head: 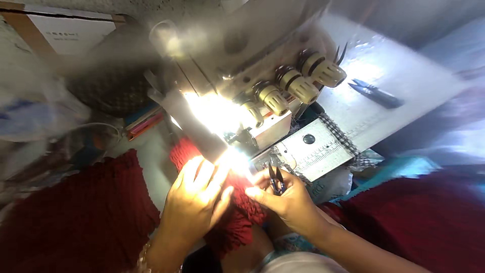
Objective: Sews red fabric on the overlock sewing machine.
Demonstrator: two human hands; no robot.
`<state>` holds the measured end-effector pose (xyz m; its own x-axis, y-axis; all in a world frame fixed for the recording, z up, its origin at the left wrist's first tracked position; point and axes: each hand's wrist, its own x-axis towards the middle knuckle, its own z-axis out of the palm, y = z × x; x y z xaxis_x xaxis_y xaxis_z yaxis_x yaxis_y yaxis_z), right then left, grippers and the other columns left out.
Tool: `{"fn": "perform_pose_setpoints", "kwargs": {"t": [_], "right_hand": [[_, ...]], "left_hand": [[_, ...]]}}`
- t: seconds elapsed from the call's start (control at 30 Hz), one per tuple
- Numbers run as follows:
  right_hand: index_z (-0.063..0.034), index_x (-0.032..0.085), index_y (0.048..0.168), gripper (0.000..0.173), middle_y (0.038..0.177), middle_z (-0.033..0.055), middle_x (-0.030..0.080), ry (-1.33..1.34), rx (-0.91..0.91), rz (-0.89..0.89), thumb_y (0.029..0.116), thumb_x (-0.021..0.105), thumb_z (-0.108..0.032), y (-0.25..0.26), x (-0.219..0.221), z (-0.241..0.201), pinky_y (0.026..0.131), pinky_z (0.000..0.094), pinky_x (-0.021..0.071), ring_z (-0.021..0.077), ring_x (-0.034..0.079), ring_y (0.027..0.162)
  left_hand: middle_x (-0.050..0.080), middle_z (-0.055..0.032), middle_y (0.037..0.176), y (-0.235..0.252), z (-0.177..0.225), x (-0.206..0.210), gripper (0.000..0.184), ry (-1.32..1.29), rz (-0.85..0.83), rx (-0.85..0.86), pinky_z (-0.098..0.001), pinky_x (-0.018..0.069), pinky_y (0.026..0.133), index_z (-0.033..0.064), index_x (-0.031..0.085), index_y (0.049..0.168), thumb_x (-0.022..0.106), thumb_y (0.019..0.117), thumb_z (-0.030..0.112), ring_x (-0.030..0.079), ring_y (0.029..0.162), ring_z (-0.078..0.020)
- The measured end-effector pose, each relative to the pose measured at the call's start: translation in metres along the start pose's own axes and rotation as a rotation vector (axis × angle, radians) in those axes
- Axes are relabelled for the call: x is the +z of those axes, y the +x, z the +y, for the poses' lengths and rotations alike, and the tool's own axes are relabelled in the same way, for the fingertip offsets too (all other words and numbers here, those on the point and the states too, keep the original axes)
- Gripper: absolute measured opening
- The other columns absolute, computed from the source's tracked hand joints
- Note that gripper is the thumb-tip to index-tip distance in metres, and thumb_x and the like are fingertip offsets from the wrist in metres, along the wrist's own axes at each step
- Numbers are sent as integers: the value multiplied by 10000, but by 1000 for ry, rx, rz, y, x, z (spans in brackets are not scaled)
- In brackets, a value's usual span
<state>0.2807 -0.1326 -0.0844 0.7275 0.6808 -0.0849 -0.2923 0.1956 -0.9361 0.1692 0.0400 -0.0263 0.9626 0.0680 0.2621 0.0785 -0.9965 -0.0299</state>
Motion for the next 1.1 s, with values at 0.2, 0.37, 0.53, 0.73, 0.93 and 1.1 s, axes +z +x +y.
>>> {"fn": "perform_pose_setpoints", "kwargs": {"t": [0.2,0.37,0.53,0.73,0.93,1.1], "right_hand": [[-104,757,891,42,769,-109,677,-125,-47,-52,872,770,-140,0,-4,-5,547,72,435,-98,519,593],[-122,738,838,97,698,-126,627,-195,-94,-55,880,769,-204,0,-4,-8,509,65,386,-110,472,556],[-124,719,815,139,690,-115,614,-194,-73,-52,886,773,-231,0,-4,-2,517,74,398,-95,491,566],[-115,707,847,172,722,-105,598,-236,-130,-74,920,737,-268,-3,-7,2,523,65,373,-101,462,586],[-140,703,891,86,679,-141,610,-74,2,-93,903,764,-200,-4,-6,0,480,77,403,-98,479,519],[-101,702,884,141,718,-114,610,-200,-152,-92,954,694,-223,-10,-8,3,523,51,395,-120,483,583]], "left_hand": [[702,-112,1287,-1,-1,1,457,-16,1,1,-406,494,987,180,726,1294,417,1042,404,621,1229,-310],[702,-109,1289,-4,-3,2,465,-48,9,-17,-403,494,994,192,729,1287,408,1047,430,612,1252,-301],[694,-111,1310,-5,-3,2,475,-50,4,-33,-411,491,1007,198,720,1307,407,1047,443,601,1272,-307],[722,-74,1258,-10,13,9,290,26,176,7,-490,449,1068,205,723,1246,540,1029,261,638,1219,-306],[725,-50,1258,-14,20,10,350,8,149,-83,-537,374,1076,222,745,1230,456,1059,319,614,1246,-298],[704,-101,1310,-9,45,4,552,24,94,-211,-511,447,1064,174,746,1260,344,1071,502,618,1264,-346]]}}
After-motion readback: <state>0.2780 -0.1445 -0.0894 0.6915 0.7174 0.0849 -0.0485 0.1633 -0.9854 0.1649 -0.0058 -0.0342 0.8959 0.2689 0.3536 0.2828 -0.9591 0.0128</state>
